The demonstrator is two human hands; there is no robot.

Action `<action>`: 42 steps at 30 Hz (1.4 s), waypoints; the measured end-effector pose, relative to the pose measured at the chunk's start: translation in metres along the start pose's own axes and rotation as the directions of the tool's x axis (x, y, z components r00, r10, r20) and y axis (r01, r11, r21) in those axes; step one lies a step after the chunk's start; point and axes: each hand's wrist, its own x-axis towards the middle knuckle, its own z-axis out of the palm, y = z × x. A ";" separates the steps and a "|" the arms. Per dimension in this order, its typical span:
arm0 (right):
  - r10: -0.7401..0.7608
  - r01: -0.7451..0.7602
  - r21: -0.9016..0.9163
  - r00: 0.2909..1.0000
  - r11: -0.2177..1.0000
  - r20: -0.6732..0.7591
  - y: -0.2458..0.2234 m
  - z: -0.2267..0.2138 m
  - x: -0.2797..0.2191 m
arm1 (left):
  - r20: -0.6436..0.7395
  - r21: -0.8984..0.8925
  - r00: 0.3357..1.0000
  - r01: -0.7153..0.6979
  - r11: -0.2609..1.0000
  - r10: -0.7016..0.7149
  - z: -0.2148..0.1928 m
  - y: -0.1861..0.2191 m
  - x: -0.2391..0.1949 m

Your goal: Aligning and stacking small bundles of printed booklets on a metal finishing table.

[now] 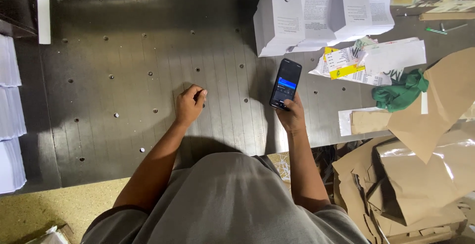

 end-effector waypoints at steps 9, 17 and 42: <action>0.028 -0.030 0.087 0.999 0.996 0.027 -0.014 -0.024 -0.001 | 0.002 -0.015 1.000 0.009 1.000 -0.009 -0.001 0.006 0.000; -0.030 0.028 0.077 0.999 0.997 0.025 -0.011 -0.048 0.003 | -0.004 0.028 1.000 -0.006 1.000 0.006 0.002 -0.002 0.001; -0.232 -0.010 -0.417 0.819 0.909 -0.524 -0.018 -0.084 0.028 | -0.048 0.040 0.999 0.005 0.999 -0.003 0.005 0.011 -0.002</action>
